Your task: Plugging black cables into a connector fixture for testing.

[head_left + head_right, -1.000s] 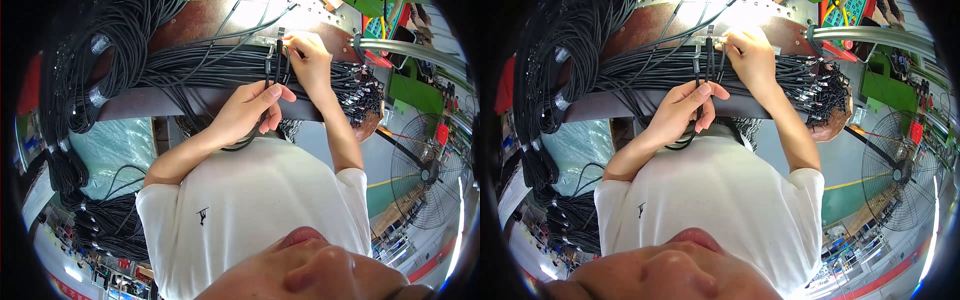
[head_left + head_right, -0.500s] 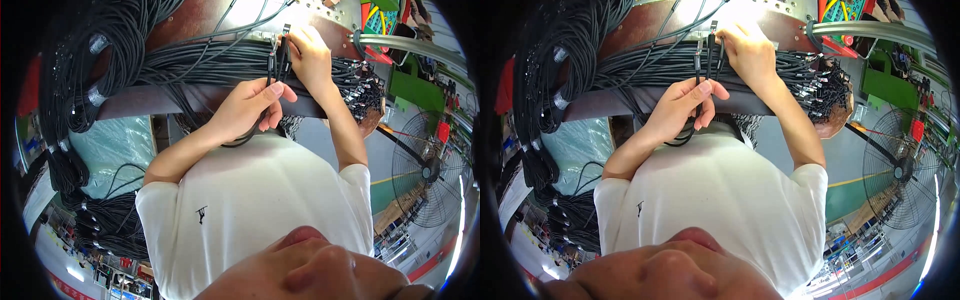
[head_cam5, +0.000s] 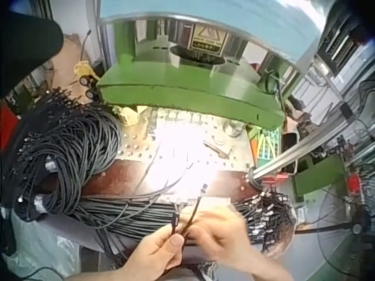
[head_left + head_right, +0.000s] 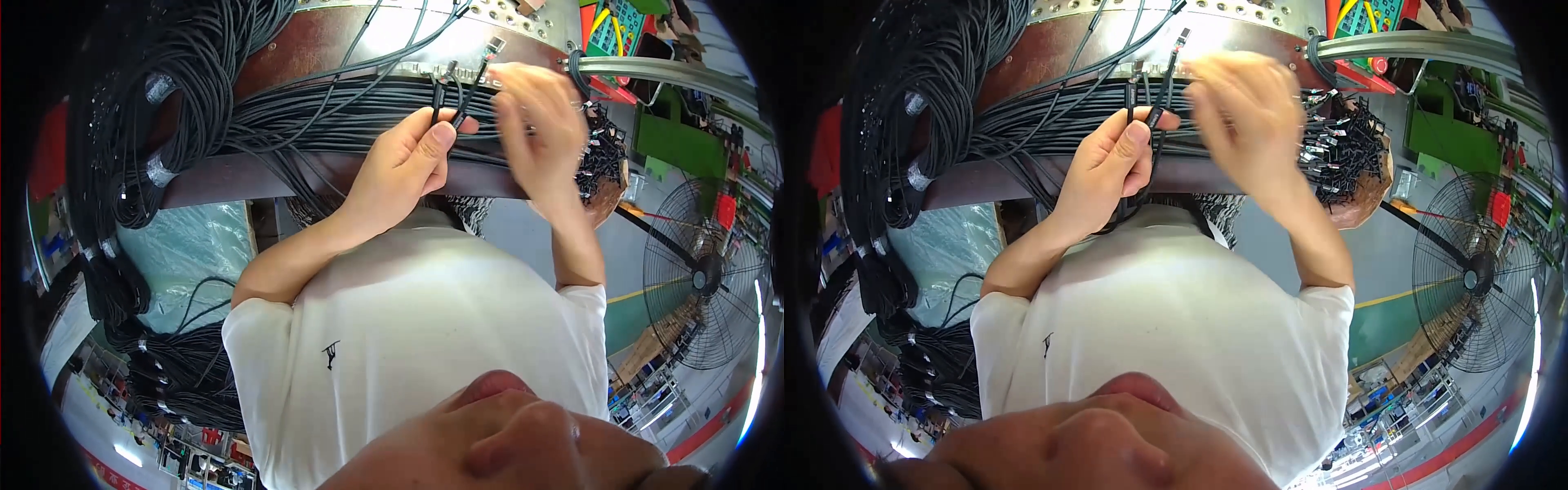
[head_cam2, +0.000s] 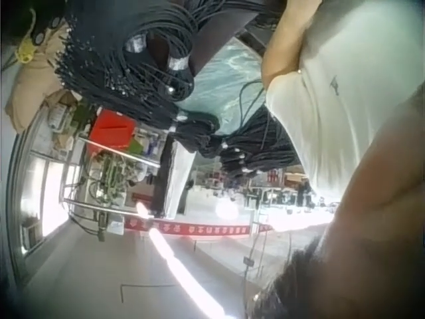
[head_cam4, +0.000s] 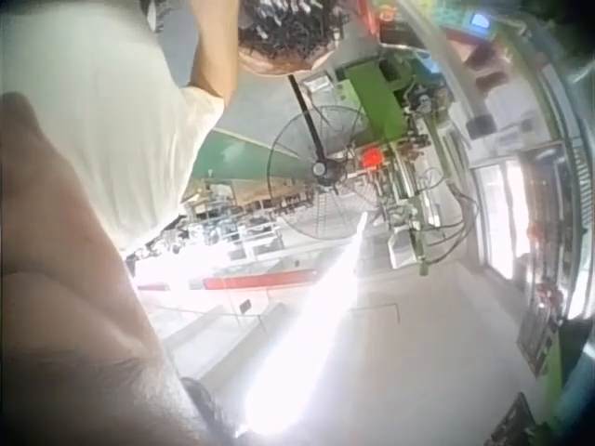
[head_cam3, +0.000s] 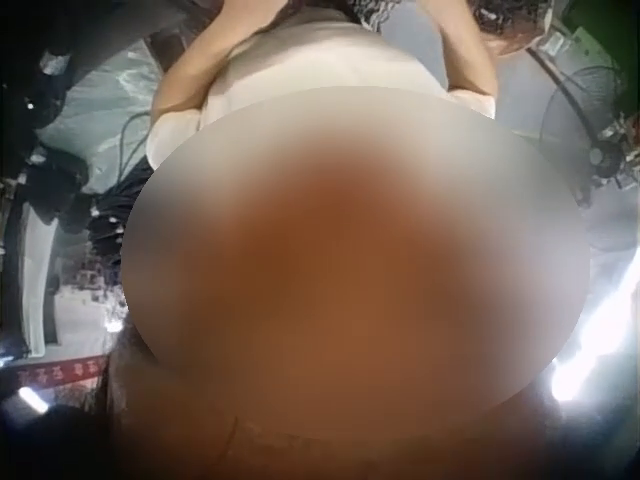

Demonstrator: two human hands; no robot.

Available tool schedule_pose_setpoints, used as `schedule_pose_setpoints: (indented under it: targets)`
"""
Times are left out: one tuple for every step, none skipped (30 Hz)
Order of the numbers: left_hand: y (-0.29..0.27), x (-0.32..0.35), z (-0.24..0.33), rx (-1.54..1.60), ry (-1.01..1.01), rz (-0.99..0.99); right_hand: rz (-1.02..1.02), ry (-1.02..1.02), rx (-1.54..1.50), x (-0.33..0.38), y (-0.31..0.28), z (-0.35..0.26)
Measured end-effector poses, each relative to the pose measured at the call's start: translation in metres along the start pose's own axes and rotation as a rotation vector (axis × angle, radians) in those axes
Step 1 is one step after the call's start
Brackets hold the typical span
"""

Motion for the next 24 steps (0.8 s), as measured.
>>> schedule_pose_setpoints:
  targets:
    - [0.001,-0.003,0.002,0.001,-0.004,-0.004,0.173,0.015,0.246,-0.002,-0.009,0.001]
    - [0.004,-0.003,0.000,-0.019,-0.077,-0.075,0.200,-0.084,0.308,-0.010,-0.006,0.001]
    - [0.007,-0.002,-0.001,-0.037,-0.150,-0.145,0.125,-0.166,0.348,-0.012,0.003,0.008]
    - [0.012,0.001,0.000,-0.010,-0.235,-0.183,0.103,-0.180,0.310,-0.008,0.011,0.020]
    - [0.013,0.004,0.002,-0.003,-0.265,-0.178,0.083,-0.203,0.271,-0.004,0.017,0.031]
    - [0.009,0.006,-0.002,-0.090,-0.112,-0.103,0.093,-0.046,0.129,0.003,0.014,0.038]
    - [0.008,0.009,0.002,-0.176,0.032,-0.029,0.087,0.125,-0.065,0.015,0.017,0.049]
    - [0.002,0.009,0.006,-0.174,0.017,0.004,0.042,0.155,-0.123,0.019,0.022,0.056]
    - [-0.004,0.006,0.014,-0.173,0.002,0.036,-0.002,0.185,-0.181,0.020,0.029,0.064]
    - [-0.009,-0.001,0.017,-0.134,-0.037,0.031,-0.067,0.270,-0.269,0.017,0.037,0.070]
    - [-0.004,-0.004,0.018,0.036,-0.043,0.006,-0.092,0.296,-0.297,0.016,0.036,0.068]
    - [-0.002,-0.004,0.016,0.135,-0.072,-0.012,-0.096,0.297,-0.293,0.015,0.034,0.066]
    - [0.002,-0.003,0.013,0.238,-0.103,-0.026,-0.105,0.299,-0.291,0.017,0.034,0.064]
    - [0.003,-0.006,0.012,0.240,-0.061,0.023,-0.109,0.302,-0.296,0.014,0.033,0.062]
    - [0.002,-0.007,0.010,0.242,-0.065,0.027,-0.140,0.277,-0.234,0.009,0.034,0.059]
    - [0.002,-0.010,0.009,0.297,-0.122,0.008,-0.167,0.251,-0.164,0.006,0.033,0.058]
    - [0.002,-0.012,0.007,0.352,-0.178,-0.013,-0.166,0.253,-0.161,0.008,0.034,0.062]
    - [0.003,-0.012,0.002,0.388,-0.154,-0.040,-0.130,0.266,-0.285,0.013,0.037,0.068]
    - [0.003,-0.012,0.003,0.387,-0.155,-0.042,-0.092,0.277,-0.412,0.016,0.040,0.071]
    - [0.004,-0.012,0.004,0.383,-0.185,-0.024,-0.085,0.304,-0.447,0.018,0.040,0.073]
    - [0.005,-0.013,0.005,0.378,-0.214,-0.007,-0.081,0.305,-0.446,0.018,0.037,0.073]
    - [0.001,-0.014,0.005,0.406,-0.240,-0.031,-0.100,0.203,-0.290,0.014,0.033,0.069]
    - [0.001,-0.014,0.007,0.403,-0.239,-0.029,-0.117,0.102,-0.133,0.011,0.028,0.064]
    - [0.002,-0.015,0.008,0.402,-0.279,-0.015,-0.061,0.007,0.078,0.010,0.017,0.055]
Point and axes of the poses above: each hand's wrist, its own x-axis away from the middle knuckle, its own y-axis out of the palm, z = x × y, the point moved 3 cm from there along -x, towards the middle knuckle, and after that the axes turned 4 degrees about -z, right-handed, at the moved point
